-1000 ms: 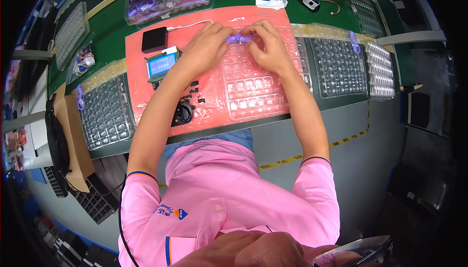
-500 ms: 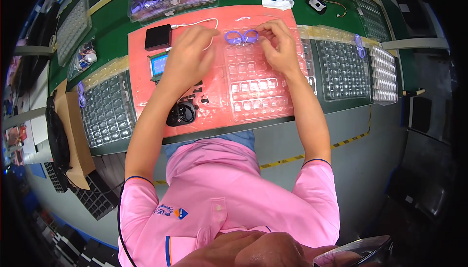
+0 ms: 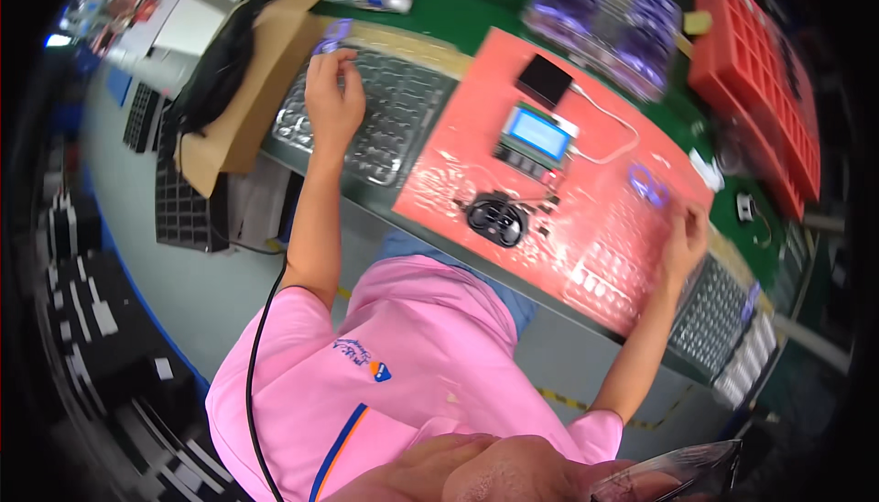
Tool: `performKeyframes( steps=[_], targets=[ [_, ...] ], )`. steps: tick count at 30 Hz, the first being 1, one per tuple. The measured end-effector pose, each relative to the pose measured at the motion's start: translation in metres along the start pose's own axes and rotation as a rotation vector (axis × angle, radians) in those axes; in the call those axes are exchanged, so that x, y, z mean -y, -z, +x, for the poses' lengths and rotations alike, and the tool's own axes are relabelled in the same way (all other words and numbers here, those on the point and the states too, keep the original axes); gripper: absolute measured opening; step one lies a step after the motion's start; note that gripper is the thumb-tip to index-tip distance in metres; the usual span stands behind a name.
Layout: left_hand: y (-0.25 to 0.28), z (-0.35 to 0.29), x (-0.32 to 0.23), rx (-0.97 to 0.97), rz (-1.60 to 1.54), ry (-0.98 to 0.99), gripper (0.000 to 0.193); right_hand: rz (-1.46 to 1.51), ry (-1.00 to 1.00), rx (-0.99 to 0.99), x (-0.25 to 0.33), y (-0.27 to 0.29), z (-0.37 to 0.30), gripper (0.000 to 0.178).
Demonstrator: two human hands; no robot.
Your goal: Testing small electronic components using a jig and placing them into organized blister trays on a production line.
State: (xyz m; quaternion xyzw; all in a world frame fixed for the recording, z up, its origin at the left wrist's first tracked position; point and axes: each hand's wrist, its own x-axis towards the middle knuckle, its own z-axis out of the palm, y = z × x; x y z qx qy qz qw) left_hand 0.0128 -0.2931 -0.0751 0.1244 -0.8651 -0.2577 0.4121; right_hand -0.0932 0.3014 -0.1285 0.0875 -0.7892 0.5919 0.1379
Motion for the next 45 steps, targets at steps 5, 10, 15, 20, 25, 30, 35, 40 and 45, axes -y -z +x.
performKeyframes(
  steps=[5,10,15,20,25,30,35,40,45],
  targets=[
    [0.04,0.021,0.066,-0.05,0.352,0.001,0.019,0.041,-0.05,0.033,-0.001,-0.008,0.005,0.009],
    [0.036,0.036,0.09,0.095,0.333,0.049,0.022,-0.027,-0.042,0.051,0.008,-0.011,0.007,0.011],
    [0.019,0.038,0.101,0.159,0.343,0.023,0.021,-0.126,-0.043,0.105,0.01,0.001,0.011,0.012],
    [0.017,0.038,0.101,0.175,0.309,0.031,0.018,-0.129,-0.058,0.103,0.005,0.006,0.014,0.009],
    [0.002,0.043,0.079,0.014,0.207,-0.177,0.014,-0.258,-0.158,0.1,0.026,0.019,0.005,0.008],
    [0.006,0.021,0.036,0.003,-0.132,0.007,0.02,-0.141,-0.246,0.144,0.034,-0.023,0.023,0.009],
    [-0.019,-0.018,-0.013,0.143,-0.485,0.107,0.023,-0.057,-0.298,-0.04,0.063,0.009,0.033,0.013],
    [-0.016,-0.043,-0.051,0.192,-0.496,-0.014,0.022,-0.238,-0.226,-0.314,0.061,0.097,0.038,0.02],
    [-0.011,-0.064,-0.058,0.221,-0.569,0.048,0.021,-0.101,-0.398,-0.688,0.035,0.216,0.038,0.026]
  ],
)
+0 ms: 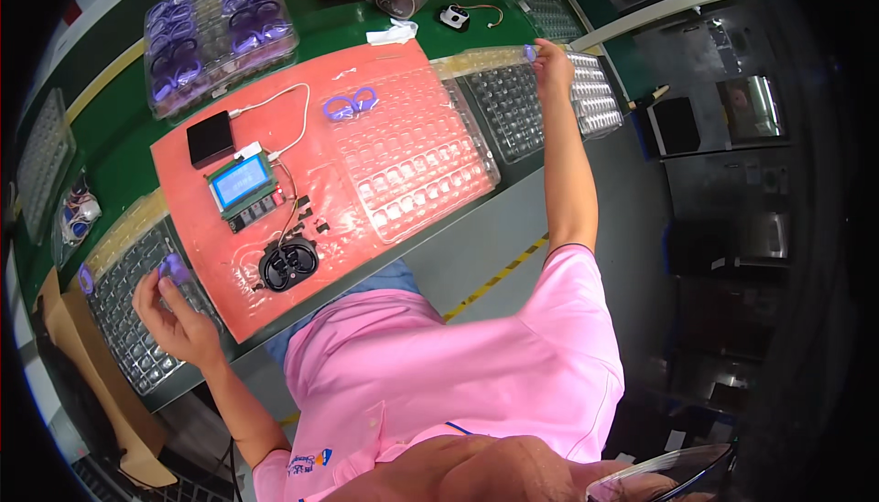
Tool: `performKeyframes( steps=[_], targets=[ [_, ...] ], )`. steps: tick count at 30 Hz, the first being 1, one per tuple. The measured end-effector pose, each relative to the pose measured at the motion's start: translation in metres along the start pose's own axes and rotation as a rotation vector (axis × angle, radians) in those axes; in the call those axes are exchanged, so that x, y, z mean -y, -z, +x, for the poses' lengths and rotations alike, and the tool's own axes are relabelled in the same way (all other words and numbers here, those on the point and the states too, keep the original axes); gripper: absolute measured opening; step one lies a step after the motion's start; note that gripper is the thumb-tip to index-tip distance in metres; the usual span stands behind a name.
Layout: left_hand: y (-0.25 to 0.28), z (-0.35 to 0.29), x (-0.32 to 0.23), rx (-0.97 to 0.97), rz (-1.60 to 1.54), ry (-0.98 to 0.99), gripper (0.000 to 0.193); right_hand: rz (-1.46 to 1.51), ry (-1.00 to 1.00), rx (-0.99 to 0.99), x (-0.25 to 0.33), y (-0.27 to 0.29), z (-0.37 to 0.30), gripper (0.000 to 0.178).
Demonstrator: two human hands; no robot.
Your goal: Testing small electronic components using a jig and placing them into organized blister trays on a production line.
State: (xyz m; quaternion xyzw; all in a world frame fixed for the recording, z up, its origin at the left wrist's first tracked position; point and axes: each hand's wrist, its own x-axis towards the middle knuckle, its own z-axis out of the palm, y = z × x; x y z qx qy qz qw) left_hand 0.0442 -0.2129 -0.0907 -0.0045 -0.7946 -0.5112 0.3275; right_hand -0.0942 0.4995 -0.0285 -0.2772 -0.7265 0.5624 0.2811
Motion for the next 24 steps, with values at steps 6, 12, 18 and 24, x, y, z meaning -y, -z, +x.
performKeyframes(
  steps=[6,12,18,24],
  targets=[
    [-0.008,-0.016,-0.006,0.078,-0.09,0.133,0.021,0.827,-0.092,0.0,-0.014,0.035,0.028,0.03],
    [-0.017,-0.021,-0.024,0.186,-0.185,0.221,0.02,1.106,-0.121,0.054,0.021,-0.006,-0.01,0.022],
    [-0.063,-0.02,-0.096,0.573,-0.553,0.344,0.014,1.463,-0.086,0.475,0.094,-0.065,-0.105,0.014],
    [-0.114,-0.04,-0.151,0.925,-0.67,0.124,0.02,1.451,-0.037,0.66,0.134,-0.125,-0.207,0.01]
  ],
)
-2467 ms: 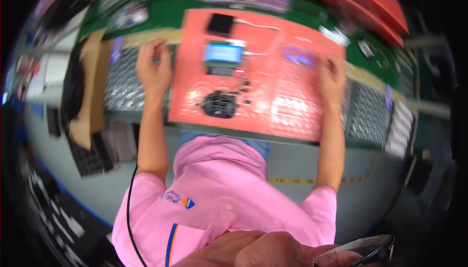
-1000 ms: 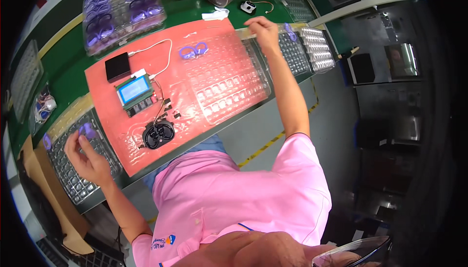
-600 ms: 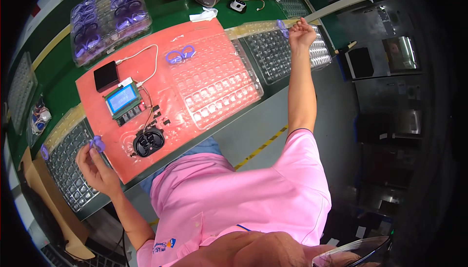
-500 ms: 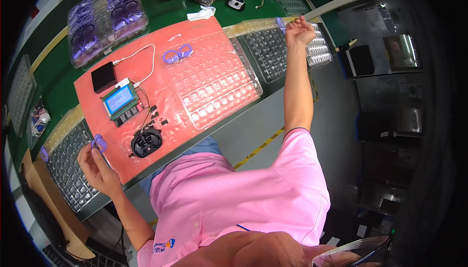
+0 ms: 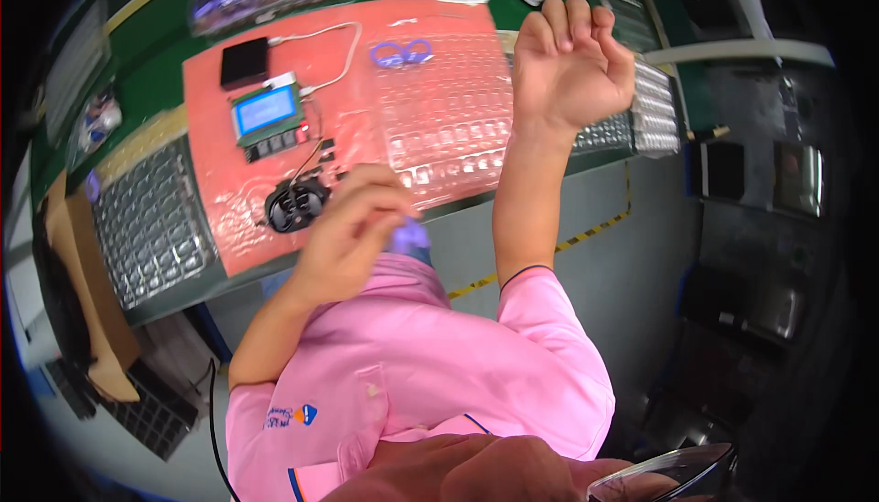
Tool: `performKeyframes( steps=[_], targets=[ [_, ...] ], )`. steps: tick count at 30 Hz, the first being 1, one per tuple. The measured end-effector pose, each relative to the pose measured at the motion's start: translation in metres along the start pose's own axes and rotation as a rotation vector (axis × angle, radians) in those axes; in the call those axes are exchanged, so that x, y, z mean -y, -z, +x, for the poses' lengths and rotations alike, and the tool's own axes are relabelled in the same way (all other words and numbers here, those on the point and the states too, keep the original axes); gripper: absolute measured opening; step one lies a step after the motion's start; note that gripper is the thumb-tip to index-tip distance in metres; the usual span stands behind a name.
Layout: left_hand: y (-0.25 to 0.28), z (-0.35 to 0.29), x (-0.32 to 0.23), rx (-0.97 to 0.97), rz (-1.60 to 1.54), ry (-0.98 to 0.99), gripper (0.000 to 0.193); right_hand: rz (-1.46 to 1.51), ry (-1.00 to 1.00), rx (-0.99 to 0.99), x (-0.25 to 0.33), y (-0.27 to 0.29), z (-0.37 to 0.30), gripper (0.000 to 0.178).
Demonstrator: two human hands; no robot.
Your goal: Testing small electronic components using a jig and placing them into organized blister trays on a production line.
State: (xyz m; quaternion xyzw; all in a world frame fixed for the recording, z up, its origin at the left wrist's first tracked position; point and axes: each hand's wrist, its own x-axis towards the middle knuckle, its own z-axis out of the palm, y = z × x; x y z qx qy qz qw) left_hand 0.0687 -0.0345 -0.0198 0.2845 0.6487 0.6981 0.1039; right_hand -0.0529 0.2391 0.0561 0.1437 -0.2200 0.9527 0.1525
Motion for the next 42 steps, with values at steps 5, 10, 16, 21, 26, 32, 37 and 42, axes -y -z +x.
performKeyframes(
  steps=[5,10,16,21,26,32,37,42],
  targets=[
    [-0.035,0.007,-0.007,0.08,-0.151,0.023,0.02,-0.196,0.009,0.158,-0.045,-0.03,-0.04,0.016],
    [-0.045,-0.002,0.0,-0.053,-0.501,0.189,0.016,-0.27,0.089,0.23,-0.063,-0.037,-0.059,0.016],
    [-0.045,-0.01,0.011,-0.134,-0.541,0.113,0.016,-0.288,0.128,0.221,-0.073,-0.046,-0.066,0.017],
    [-0.039,-0.012,0.013,-0.16,-0.614,0.097,0.016,-0.285,0.125,0.238,-0.078,-0.046,-0.068,0.017],
    [-0.037,-0.014,0.015,-0.17,-0.62,0.109,0.015,-0.277,0.148,0.217,-0.079,-0.047,-0.07,0.018],
    [-0.036,-0.02,0.019,-0.199,-0.717,0.182,0.013,-0.285,0.139,0.229,-0.077,-0.049,-0.072,0.022],
    [-0.028,-0.02,0.025,-0.206,-0.889,0.141,0.014,-0.317,0.131,0.225,-0.081,-0.045,-0.069,0.024],
    [-0.016,-0.023,0.025,-0.236,-0.954,0.15,0.02,-0.255,0.172,0.165,-0.086,-0.043,-0.065,0.018]
  ],
)
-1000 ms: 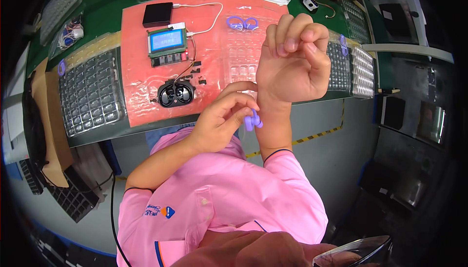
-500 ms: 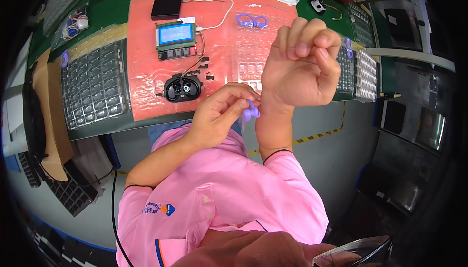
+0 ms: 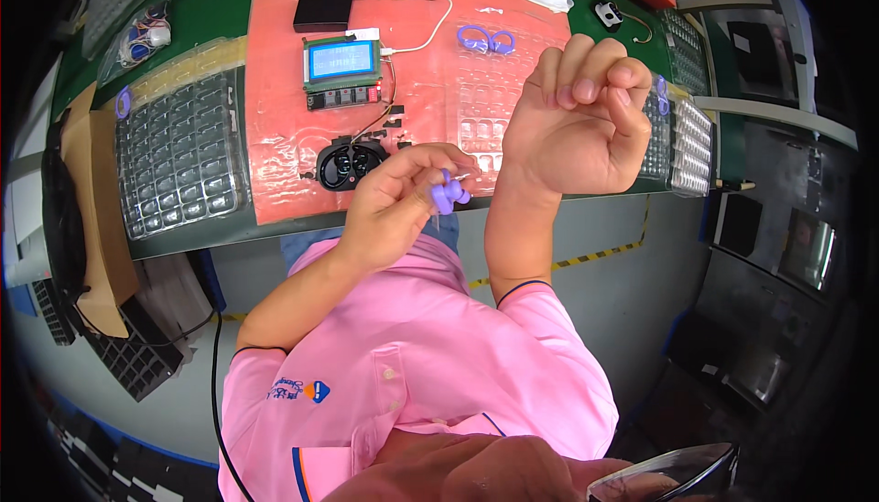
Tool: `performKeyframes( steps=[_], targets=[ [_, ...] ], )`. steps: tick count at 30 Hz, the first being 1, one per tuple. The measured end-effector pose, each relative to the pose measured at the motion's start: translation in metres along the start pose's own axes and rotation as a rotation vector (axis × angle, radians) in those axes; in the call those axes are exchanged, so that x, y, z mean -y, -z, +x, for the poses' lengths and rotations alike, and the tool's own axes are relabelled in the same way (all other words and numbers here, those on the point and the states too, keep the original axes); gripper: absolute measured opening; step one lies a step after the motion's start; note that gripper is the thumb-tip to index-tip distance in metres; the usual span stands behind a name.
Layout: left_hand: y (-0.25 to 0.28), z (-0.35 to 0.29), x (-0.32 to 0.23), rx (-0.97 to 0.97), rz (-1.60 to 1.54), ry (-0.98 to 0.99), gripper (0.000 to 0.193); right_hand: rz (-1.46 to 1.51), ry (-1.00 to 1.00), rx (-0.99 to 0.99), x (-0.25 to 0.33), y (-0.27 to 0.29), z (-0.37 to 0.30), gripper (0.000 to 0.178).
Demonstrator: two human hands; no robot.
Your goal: Testing small electronic components using a jig and placing them into organized blister trays on a production line.
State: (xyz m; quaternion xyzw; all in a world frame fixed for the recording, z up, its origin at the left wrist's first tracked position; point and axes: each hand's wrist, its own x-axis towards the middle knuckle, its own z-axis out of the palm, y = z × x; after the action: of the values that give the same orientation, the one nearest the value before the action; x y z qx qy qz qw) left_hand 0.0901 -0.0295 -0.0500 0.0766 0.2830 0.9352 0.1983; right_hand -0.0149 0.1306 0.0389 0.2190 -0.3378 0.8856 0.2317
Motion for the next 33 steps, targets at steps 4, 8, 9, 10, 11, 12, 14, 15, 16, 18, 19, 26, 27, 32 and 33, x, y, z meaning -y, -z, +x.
performKeyframes(
  steps=[4,8,9,10,11,12,14,15,16,18,19,26,27,32,33],
  targets=[
    [0.002,0.0,-0.002,-0.022,-0.049,0.02,0.023,0.03,-0.013,0.001,-0.001,0.002,0.001,0.018],
    [0.001,-0.003,-0.007,-0.037,-0.053,-0.026,0.02,-0.094,-0.115,0.12,0.009,0.007,0.002,0.02],
    [-0.002,-0.002,-0.011,-0.068,-0.038,-0.033,0.017,-0.29,-0.18,0.204,0.012,0.011,-0.002,0.021],
    [-0.002,-0.002,-0.014,-0.098,-0.024,-0.039,0.015,-0.486,-0.244,0.288,0.016,0.015,-0.008,0.022],
    [-0.001,-0.002,-0.015,-0.104,-0.024,-0.045,0.015,-0.681,-0.308,0.375,0.017,0.019,-0.014,0.024],
    [0.001,-0.002,-0.016,-0.121,-0.01,-0.051,0.015,-0.677,-0.312,0.38,0.019,0.02,-0.019,0.024],
    [0.004,-0.003,-0.018,-0.15,0.017,-0.057,0.016,-0.838,-0.372,0.566,0.023,0.021,-0.03,0.024],
    [0.006,-0.004,-0.018,-0.151,0.016,-0.056,0.016,-0.92,-0.4,0.656,0.025,0.023,-0.034,0.025],
    [0.01,-0.006,-0.016,-0.152,0.034,-0.034,0.017,-0.92,-0.401,0.656,0.025,0.024,-0.038,0.025],
    [0.016,-0.008,-0.014,-0.156,0.073,0.008,0.018,-0.97,-0.439,0.633,0.024,0.027,-0.046,0.02],
    [0.013,-0.007,-0.014,-0.153,0.072,0.011,0.018,-1.001,-0.457,0.617,0.024,0.028,-0.047,0.018],
    [0.007,-0.013,-0.024,-0.233,0.445,-0.198,0.021,-1.302,-0.331,0.514,-0.003,0.043,-0.024,0.013],
    [0.009,-0.017,-0.027,-0.232,0.447,-0.201,0.021,-1.397,-0.342,0.511,-0.01,0.047,-0.018,0.014],
    [0.017,-0.04,-0.051,-0.361,0.622,-0.207,0.02,-1.491,-0.474,0.613,-0.047,0.071,-0.01,0.018],
    [0.019,-0.044,-0.055,-0.405,0.656,-0.217,0.02,-1.523,-0.445,0.705,-0.05,0.073,-0.009,0.019]
  ],
)
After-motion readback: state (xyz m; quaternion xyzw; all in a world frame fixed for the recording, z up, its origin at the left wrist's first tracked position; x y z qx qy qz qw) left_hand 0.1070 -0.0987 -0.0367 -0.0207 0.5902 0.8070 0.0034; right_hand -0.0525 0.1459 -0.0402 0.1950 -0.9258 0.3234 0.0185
